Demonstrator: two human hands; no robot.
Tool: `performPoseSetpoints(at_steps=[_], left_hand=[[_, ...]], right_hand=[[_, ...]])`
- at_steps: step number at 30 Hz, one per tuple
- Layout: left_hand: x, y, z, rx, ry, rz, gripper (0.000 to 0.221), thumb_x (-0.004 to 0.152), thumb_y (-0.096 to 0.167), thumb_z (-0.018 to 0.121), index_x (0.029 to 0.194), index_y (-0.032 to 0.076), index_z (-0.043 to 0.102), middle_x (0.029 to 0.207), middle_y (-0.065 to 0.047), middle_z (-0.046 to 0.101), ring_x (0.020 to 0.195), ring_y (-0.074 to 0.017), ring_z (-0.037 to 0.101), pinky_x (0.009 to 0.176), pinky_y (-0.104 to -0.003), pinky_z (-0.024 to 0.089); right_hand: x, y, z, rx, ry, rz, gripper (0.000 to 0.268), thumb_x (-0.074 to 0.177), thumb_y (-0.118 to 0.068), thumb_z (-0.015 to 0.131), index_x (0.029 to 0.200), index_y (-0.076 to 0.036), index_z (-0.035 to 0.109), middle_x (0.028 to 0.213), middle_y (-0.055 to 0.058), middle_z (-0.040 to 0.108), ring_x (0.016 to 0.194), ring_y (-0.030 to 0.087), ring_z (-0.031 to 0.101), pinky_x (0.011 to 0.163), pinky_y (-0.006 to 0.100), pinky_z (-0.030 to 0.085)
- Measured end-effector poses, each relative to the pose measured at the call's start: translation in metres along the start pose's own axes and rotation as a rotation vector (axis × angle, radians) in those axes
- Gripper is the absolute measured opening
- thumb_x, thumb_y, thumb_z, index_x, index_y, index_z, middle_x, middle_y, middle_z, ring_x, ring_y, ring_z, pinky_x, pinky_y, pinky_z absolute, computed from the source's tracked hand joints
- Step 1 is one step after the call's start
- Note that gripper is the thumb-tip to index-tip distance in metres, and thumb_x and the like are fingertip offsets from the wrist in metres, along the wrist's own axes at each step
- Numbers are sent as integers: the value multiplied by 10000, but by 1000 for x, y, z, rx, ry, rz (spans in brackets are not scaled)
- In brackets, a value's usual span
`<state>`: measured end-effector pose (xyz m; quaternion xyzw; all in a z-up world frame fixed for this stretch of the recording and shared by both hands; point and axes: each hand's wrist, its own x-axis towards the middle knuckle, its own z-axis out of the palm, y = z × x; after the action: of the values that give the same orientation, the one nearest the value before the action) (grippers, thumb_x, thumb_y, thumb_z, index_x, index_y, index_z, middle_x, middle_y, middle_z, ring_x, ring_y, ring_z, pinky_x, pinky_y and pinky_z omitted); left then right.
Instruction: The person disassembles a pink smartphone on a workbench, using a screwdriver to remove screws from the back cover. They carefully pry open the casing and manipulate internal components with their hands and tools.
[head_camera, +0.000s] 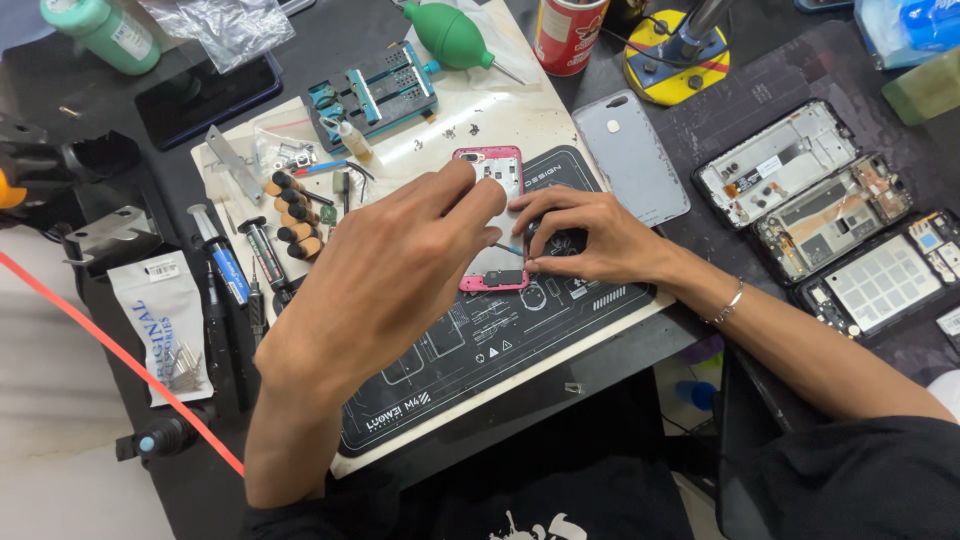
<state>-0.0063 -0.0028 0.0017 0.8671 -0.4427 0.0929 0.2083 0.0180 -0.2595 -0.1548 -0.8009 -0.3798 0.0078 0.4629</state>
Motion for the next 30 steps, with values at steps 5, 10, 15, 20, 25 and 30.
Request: performPoseSetpoints(at_steps=[5,10,15,20,25,30], left_hand=[[0,1,4,34,-4,-34,187,935,117,710,1021,-22,621,951,-119,658,803,-280,702,661,-401,574],[1,0,8,90,-37,-79,229,969,169,705,1042,-34,628,924,-128,680,731,-275,710,623,-394,579],[1,1,11,58,6,-2,212,965,135,701,1056,-40,624,979,-137,678,795,-269,715,672,-366,601],[-3,6,7,-12,-8,33,185,935,42,688,1070,-56,610,1021,-148,663,822,-278,711,694,-367,601],[-7,5,-3,-53,-20,23,223,910,20,693,1109,-44,616,1000,-127,661,828,-285,709,676,-382,584],[-5,1,3,-10,-28,22,259,858,-98,638,1111,-49,608,1025,-133,657,850,-277,710,701,-374,596]], right_hand=[[-1,0,0,-11,14,10,128,784,-103,850,834,-74,736,1182,51,725,1317,273,623,1086,409,545],[-2,2,1,-23,36,-3,123,772,-99,855,826,-78,747,1161,51,733,1294,262,633,1077,401,549],[-2,1,1,-33,56,6,128,767,-105,860,837,-83,755,1151,46,737,1269,254,645,1069,398,554],[-2,-2,0,-57,37,-7,158,760,-138,876,863,-92,766,1150,35,734,1251,251,645,1062,399,552],[0,-3,1,-49,-3,3,375,698,-231,904,1022,-102,766,1191,33,710,1267,258,613,1102,429,517],[-1,1,2,-114,-37,-47,379,701,-225,902,1048,-129,782,1223,32,705,1310,272,573,1134,459,483]])
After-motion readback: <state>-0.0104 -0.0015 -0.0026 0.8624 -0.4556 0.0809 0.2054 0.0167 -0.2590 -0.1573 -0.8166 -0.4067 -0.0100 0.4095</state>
